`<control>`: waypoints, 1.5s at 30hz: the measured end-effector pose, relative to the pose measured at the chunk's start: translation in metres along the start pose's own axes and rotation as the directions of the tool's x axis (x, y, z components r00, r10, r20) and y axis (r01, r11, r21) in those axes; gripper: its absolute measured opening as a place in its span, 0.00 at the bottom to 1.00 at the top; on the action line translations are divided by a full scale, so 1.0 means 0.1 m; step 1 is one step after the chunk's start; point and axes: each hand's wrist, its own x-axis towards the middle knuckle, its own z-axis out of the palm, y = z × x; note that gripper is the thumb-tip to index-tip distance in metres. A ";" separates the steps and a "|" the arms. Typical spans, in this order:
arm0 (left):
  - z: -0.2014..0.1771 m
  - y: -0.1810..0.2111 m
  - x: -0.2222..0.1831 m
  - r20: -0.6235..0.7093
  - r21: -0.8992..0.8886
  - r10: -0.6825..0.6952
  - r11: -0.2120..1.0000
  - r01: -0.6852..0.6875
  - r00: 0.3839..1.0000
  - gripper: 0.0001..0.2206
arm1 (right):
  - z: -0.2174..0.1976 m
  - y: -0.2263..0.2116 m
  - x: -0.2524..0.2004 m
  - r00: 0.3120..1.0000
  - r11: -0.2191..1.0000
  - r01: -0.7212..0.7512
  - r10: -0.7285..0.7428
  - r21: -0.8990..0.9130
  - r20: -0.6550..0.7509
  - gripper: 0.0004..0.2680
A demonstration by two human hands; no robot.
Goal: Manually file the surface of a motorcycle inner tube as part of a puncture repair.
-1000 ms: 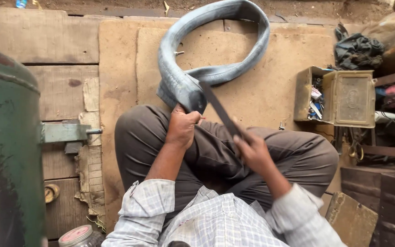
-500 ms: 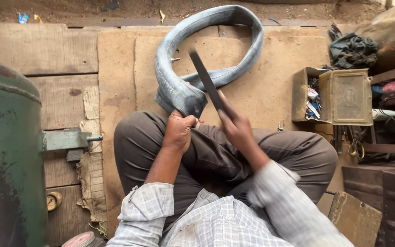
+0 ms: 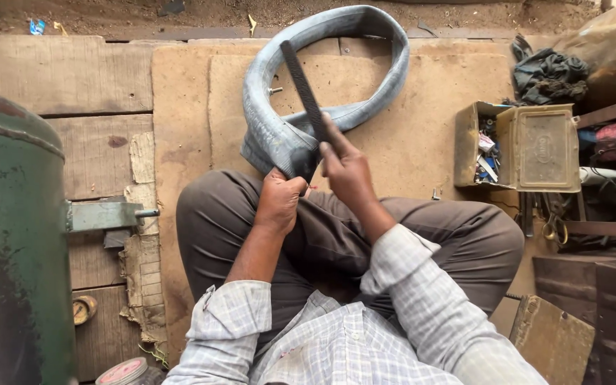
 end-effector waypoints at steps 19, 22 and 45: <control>0.03 0.01 0.01 0.104 0.049 -0.008 0.999 0.003 0.995 0.14 | -0.22 0.17 0.11 0.992 0.979 0.113 -0.103 -0.167 0.068 0.20; 0.12 0.16 -0.06 0.055 0.086 -0.031 0.996 0.026 0.998 0.16 | -0.45 0.45 0.26 0.999 0.985 -0.038 0.041 0.170 -0.013 0.19; 0.32 0.36 -0.07 0.001 -0.103 -0.009 0.995 0.009 1.000 0.31 | -1.02 1.88 0.47 0.875 0.787 -0.413 0.482 0.459 -0.039 0.09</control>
